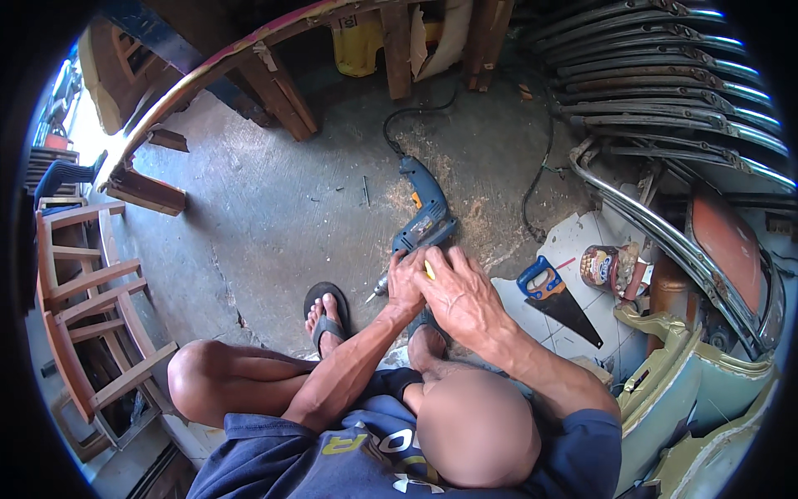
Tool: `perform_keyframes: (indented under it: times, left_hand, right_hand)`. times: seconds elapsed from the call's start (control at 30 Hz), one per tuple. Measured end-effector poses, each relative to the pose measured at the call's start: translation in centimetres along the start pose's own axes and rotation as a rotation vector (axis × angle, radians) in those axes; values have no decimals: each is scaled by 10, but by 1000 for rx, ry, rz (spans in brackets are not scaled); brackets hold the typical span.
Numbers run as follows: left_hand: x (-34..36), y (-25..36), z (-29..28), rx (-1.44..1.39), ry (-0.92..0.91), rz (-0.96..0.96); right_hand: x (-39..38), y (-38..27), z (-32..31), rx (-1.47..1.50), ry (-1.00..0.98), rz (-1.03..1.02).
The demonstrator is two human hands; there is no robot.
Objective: The person disassembles a hand drill using a screwdriver, handling the screws and internal components by hand.
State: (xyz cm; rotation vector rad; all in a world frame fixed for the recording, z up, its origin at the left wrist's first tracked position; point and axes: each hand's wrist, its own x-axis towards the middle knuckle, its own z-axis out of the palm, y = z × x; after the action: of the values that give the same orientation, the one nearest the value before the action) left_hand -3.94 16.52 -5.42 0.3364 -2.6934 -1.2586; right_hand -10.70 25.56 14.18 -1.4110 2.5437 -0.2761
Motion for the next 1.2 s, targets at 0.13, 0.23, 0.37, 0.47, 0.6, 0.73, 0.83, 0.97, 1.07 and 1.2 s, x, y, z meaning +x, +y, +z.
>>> perform_keyframes:
  times: [0.13,0.23,0.37,0.47,0.6,0.73,0.83,0.97,1.07,1.2]
  left_hand:
    - [2,-2,-2,-15,-63,-22]
    - [7,-2,0,-25,-109,-81]
    - [3,-3,-5,-29,-2,1]
    - [3,0,-13,3,-45,5]
    - [8,6,-18,-43,-148,-50]
    - [5,-1,-14,3,-163,-66]
    - [10,2,-13,16,-189,-87]
    - [8,2,-13,1,-96,-40]
    - [8,7,-11,22,-125,-55]
    - [8,2,-10,41,-87,-28]
  right_hand:
    - [11,-3,-22,140,-237,286]
    - [2,4,-17,53,-137,165]
    - [10,-9,-33,81,-8,-40]
    - [19,-14,-38,196,-447,438]
    - [6,5,-24,33,160,-147]
    - [19,-14,-48,190,-454,520]
    - [0,4,-30,-127,59,-97]
    - [6,-16,-45,-54,-21,318]
    - [-1,0,-26,-52,-195,361]
    - [-5,5,-26,19,82,-8]
